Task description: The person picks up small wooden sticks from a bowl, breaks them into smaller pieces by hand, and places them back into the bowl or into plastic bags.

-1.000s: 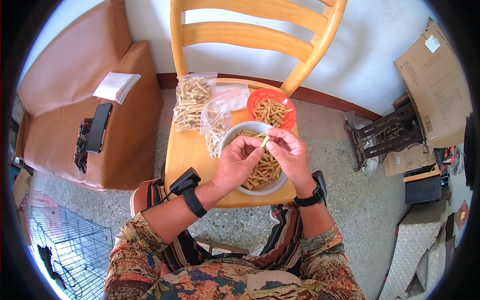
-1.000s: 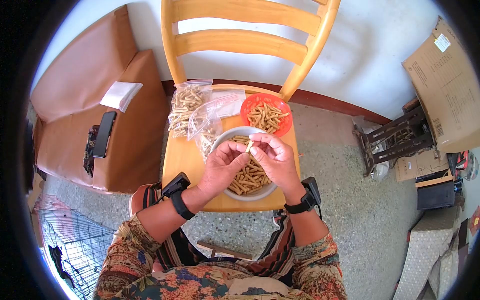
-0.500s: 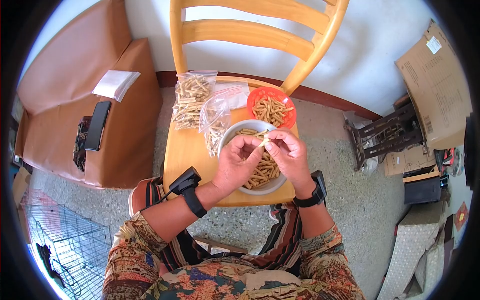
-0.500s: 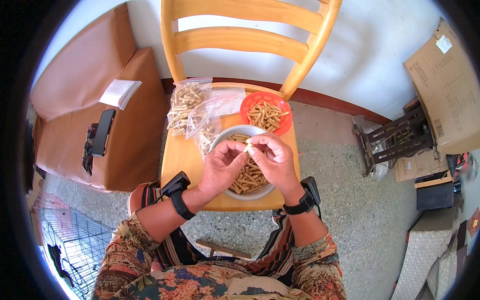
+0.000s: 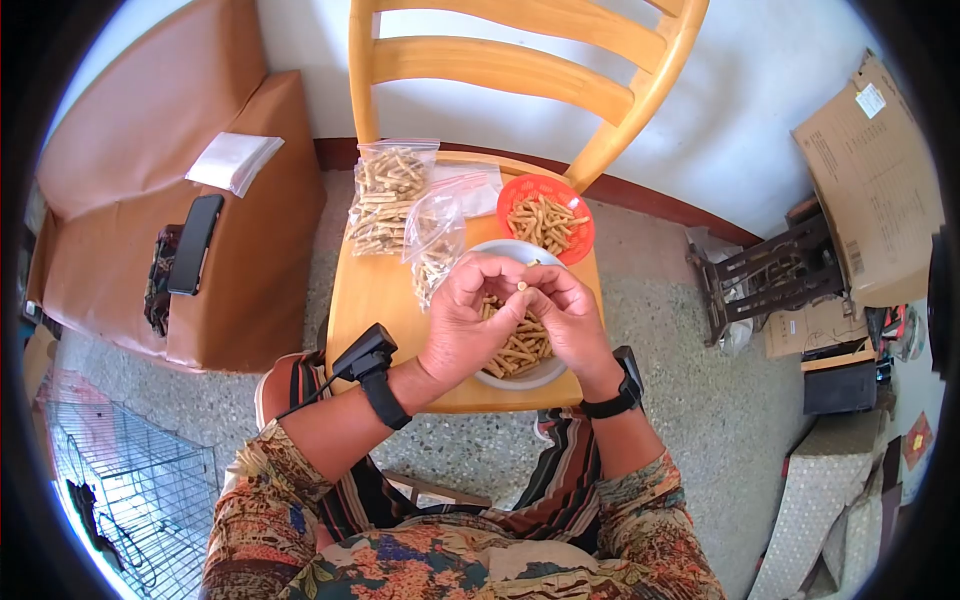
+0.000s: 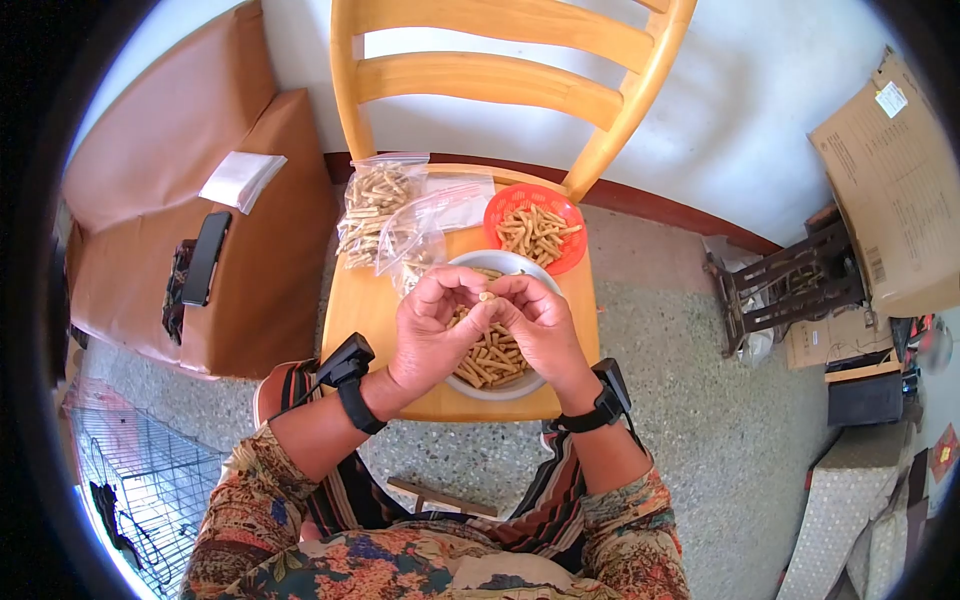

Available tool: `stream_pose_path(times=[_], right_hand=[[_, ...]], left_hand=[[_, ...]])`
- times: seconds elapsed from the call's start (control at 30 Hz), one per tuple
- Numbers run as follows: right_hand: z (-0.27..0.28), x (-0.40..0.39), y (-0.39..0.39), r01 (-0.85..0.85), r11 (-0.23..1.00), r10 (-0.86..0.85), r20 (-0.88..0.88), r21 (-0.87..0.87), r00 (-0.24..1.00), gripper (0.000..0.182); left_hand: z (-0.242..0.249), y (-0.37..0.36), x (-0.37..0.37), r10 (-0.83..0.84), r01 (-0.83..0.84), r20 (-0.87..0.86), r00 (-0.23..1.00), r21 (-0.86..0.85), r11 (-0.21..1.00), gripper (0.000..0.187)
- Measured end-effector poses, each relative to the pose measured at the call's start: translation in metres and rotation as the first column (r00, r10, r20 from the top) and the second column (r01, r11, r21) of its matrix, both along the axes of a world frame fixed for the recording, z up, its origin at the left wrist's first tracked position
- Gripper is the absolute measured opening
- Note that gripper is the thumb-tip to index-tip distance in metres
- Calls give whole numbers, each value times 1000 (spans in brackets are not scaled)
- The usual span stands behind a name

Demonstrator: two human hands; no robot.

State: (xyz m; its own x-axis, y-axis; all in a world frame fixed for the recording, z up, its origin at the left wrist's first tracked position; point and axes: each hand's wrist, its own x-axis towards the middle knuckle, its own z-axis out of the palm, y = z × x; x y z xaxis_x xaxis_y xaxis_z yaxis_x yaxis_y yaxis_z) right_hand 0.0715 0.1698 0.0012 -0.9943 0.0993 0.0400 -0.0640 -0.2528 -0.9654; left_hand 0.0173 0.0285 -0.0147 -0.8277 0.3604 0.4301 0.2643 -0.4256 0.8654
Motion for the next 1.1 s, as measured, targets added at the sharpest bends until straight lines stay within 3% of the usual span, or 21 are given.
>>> stream_pose_path(times=[0.23, 0.3, 0.43, 0.5, 0.63, 0.8, 0.9, 0.93, 1.0, 1.1], right_hand=[[-1, 1, 0, 11, 1000, -11, 17, -15, 1000, 15], [-1, 2, 5, 27, 999, -28, 18, 47, 999, 18], [6, 5, 4, 55, 998, -55, -7, 10, 998, 20], [9, 6, 3, 32, 999, -31, -37, 19, 999, 20], [11, 6, 4, 58, 996, -51, -97, 72, 994, 19], [9, 6, 7, 80, 992, -69, -116, 94, 991, 17], [8, 7, 10, 202, 962, -186, -97, 182, 978, 16], [11, 5, 9, 183, 965, -165, -108, 187, 980, 16], [15, 0, 7, 377, 873, -326, -204, 309, 923, 15], [38, -16, -8, 364, 832, -242, -317, 419, 917, 15]], left_hand=[[4, 0, 0, 14, -14, 2, 1000, -23, 1000, 24], [8, 1, 1, -139, 77, 303, 943, 210, 975, 16], [-2, -1, -6, -121, 62, 375, 919, 168, 984, 12], [-4, -2, -6, -202, 125, 480, 853, 188, 974, 14], [-5, -1, -6, -246, 173, 493, 835, 188, 967, 16], [-3, -2, -3, -216, 213, 512, 831, 65, 975, 30], [4, -5, 1, -271, 218, 614, 741, 162, 962, 37], [3, -5, 2, -260, 199, 605, 753, 166, 966, 37], [-2, -6, 8, -296, 303, 550, 781, 80, 949, 37], [-1, -8, 17, -325, 336, 433, 840, 53, 940, 40]])
